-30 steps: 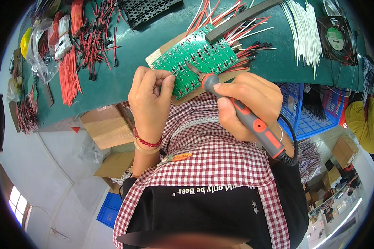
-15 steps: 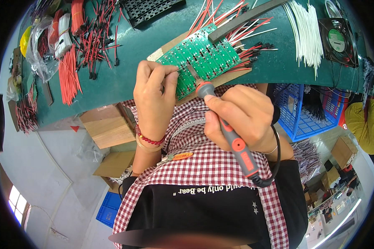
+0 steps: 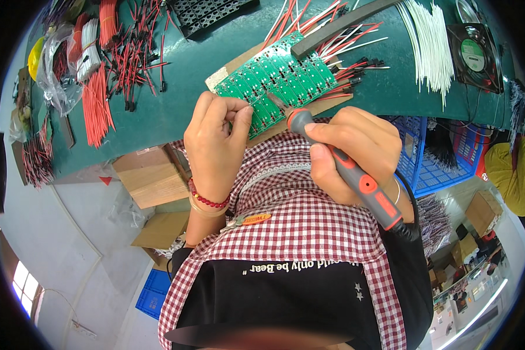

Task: The person solders red and white wires onto a green printed circuit board (PCB) using a soldering iron and solder wire.

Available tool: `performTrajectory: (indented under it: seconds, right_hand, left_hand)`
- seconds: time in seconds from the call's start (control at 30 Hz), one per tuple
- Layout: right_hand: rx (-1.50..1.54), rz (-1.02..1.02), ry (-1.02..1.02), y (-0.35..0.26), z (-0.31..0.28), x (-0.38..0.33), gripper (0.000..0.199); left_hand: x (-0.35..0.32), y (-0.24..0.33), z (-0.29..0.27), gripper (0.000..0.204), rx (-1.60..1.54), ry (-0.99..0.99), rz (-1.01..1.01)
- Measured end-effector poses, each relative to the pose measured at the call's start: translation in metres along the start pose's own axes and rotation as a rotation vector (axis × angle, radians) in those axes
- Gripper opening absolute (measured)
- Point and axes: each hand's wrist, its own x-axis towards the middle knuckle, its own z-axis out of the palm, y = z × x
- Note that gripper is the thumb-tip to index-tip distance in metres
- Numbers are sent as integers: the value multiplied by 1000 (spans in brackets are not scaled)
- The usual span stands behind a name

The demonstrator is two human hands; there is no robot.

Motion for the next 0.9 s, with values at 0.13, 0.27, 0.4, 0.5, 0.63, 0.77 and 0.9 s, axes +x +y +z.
performTrajectory:
  seconds: [0.13, 0.27, 0.4, 0.5, 0.63, 0.77, 0.9]
  right_hand:
    - [-3, 4, -21, 2, -1, -1, 20]
    - [-5, 12, -22, 3, -2, 2, 20]
    - [26, 28, -38, 0, -9, 9, 20]
    - [35, 6, -47, 1, -10, 9, 22]
    - [49, 2, 12, 1, -11, 6, 24]
    - [52, -18, 84, 5, -11, 3, 25]
    - [69, 2, 27, 2, 2, 5, 24]
  left_hand:
    - [2, -1, 3, 12, -2, 22, 34]
    - [2, 0, 6, 12, 11, -5, 26]
    - [4, 7, 5, 9, 12, -37, -6]
    - [1, 3, 8, 9, -8, -22, 22]
    - [2, 3, 4, 9, -44, -3, 52]
    - [1, -1, -7, 8, -59, 46, 17]
    - [-1, -7, -8, 11, -80, -1, -68]
